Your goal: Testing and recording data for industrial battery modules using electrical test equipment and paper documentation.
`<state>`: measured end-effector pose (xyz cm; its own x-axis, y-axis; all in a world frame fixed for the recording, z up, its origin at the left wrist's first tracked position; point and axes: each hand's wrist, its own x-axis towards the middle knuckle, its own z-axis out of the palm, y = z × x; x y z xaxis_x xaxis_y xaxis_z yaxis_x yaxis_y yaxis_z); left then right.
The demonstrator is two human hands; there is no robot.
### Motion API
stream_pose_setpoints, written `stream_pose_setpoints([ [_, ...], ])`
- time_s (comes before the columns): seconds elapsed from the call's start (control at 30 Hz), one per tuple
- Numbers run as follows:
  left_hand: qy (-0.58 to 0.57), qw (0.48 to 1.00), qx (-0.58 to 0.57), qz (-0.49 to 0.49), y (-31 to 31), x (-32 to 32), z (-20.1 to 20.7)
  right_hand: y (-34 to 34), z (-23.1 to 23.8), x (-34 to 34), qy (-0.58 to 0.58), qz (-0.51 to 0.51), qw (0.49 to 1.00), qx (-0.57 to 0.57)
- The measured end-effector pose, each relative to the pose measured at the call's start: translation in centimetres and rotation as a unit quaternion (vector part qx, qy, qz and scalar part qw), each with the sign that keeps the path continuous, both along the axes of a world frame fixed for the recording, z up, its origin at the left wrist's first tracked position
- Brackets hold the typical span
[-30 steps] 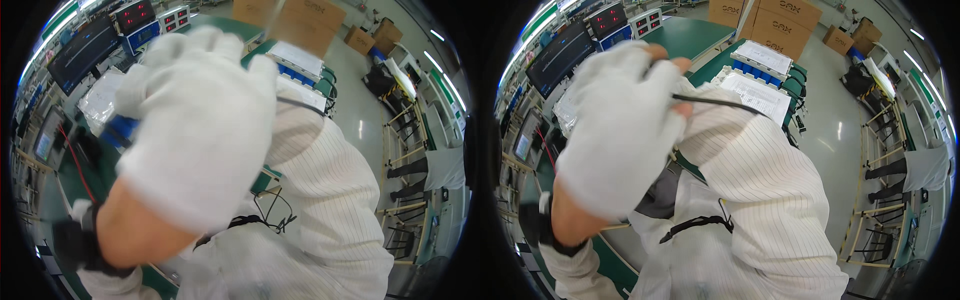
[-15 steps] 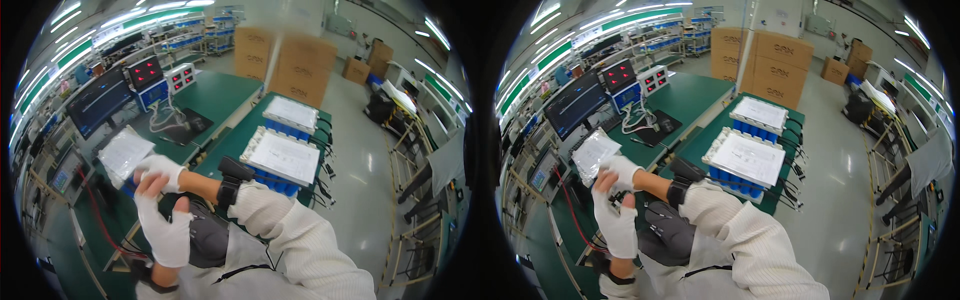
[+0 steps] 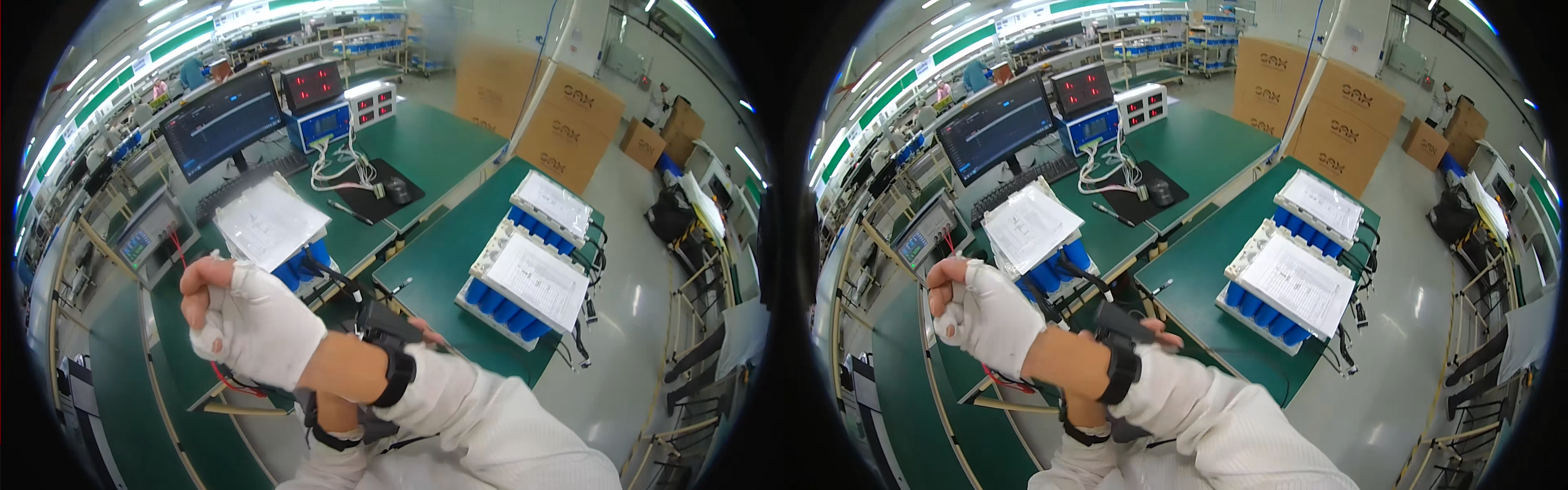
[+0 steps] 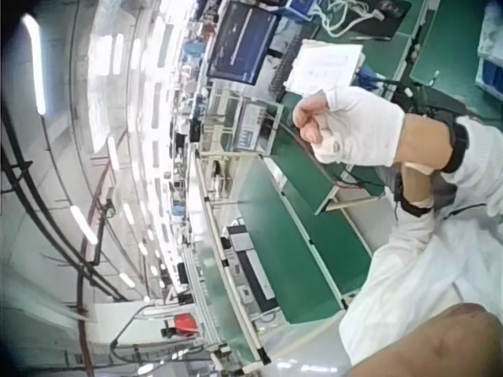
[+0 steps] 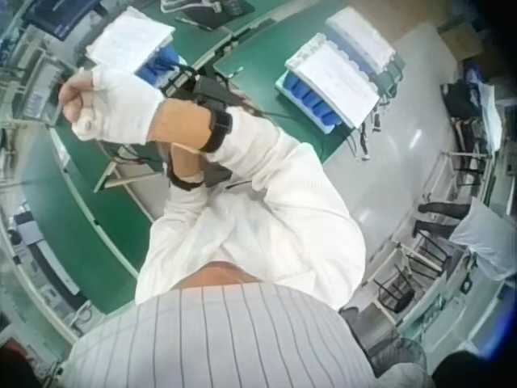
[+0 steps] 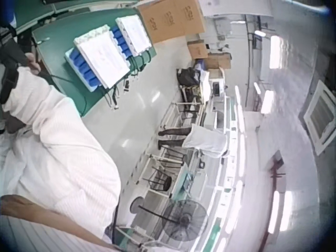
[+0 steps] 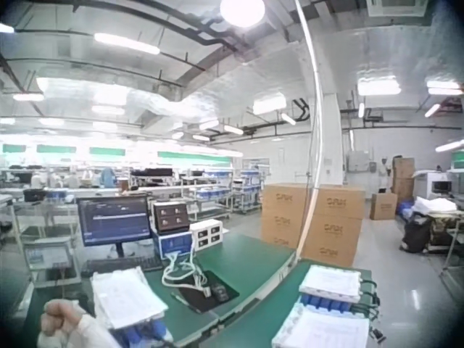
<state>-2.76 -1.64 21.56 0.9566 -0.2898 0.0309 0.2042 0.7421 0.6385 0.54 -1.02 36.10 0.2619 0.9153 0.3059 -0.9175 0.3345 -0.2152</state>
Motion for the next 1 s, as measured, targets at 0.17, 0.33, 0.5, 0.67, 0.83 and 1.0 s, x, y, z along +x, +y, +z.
stream_pose_setpoints([
  [0.17, 0.017, 0.873, 0.308, 0.378, -1.1, -2.1, 1.5, 2.0, -3.6, 7.4, -0.158, -0.267, 0.937, -0.161],
  [0.33, -0.177, 0.661, 0.549, 0.48, -2.8, -1.3, -0.4, 2.3, -4.7, 10.2, -0.277, -0.422, 0.833, -0.228],
  [0.5, -0.223, 0.604, 0.623, 0.443, -3.1, 0.3, -0.3, 0.3, -7.6, 12.8, -0.26, -0.481, 0.775, -0.317],
  [0.67, -0.243, 0.658, 0.681, 0.21, -3.2, 0.3, -0.8, -3.7, -11.9, 12.6, -0.318, -0.466, 0.706, -0.429],
  [0.83, -0.226, 0.775, 0.589, -0.043, -4.7, 0.2, -2.4, -7.9, -14.6, 9.3, -0.355, -0.389, 0.703, -0.477],
  [1.0, -0.21, 0.789, 0.555, -0.157, -6.2, -1.1, -0.8, -10.6, -14.8, 6.9, -0.372, -0.36, 0.706, -0.483],
])
